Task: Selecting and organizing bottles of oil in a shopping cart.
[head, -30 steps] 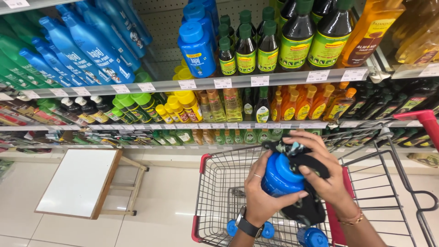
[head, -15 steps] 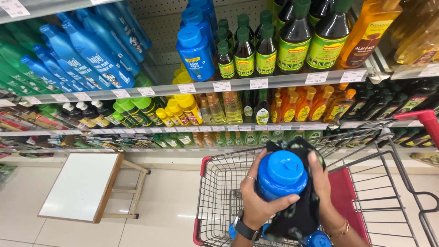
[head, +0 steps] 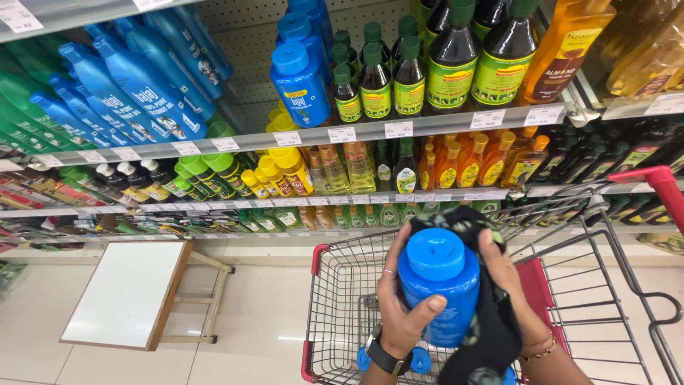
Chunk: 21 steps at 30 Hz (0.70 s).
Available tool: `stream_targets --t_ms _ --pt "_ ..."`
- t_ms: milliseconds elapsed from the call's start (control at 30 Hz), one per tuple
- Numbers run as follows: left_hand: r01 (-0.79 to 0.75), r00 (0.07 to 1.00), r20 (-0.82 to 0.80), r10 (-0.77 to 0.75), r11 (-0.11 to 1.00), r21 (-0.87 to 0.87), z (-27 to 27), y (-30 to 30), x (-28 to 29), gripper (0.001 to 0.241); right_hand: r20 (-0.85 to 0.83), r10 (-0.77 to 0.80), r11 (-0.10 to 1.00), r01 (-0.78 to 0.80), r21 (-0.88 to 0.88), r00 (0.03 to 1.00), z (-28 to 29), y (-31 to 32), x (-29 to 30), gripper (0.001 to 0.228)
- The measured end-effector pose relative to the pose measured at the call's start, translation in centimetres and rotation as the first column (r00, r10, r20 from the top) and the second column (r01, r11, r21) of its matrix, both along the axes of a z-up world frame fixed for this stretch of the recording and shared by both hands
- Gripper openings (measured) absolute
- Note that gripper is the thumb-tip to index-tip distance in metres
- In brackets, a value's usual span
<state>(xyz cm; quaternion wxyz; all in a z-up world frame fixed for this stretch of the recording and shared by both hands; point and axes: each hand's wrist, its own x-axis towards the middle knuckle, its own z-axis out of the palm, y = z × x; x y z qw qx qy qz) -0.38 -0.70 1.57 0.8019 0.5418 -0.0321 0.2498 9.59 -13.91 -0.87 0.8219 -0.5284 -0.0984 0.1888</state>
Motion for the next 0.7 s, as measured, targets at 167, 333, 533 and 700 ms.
stream_targets --t_ms 167,333,533,700 --pt "-0.107 0.978 0.157 0.140 0.974 -0.199 -2.2 0.5 2.3 0.119 -0.491 0.220 0.975 -0.178 0.130 0.843 -7.8 -0.7 2.3 0.079" --pt "-0.036 0.979 0.193 0.058 0.993 -0.114 -1.4 0.3 2.7 0.138 -0.512 0.194 0.981 -0.167 0.098 0.837 -12.4 0.2 1.8 0.079" --pt "-0.021 0.998 -0.050 0.044 0.924 0.382 -8.9 -1.3 1.1 0.089 -0.515 0.175 0.984 -0.158 0.076 0.839 -12.8 2.2 2.3 0.080" --pt "-0.313 0.922 -0.080 0.379 0.850 0.425 -7.8 -1.2 1.6 0.082 -0.547 0.136 0.990 -0.137 0.039 0.826 -12.4 1.9 1.5 0.081"
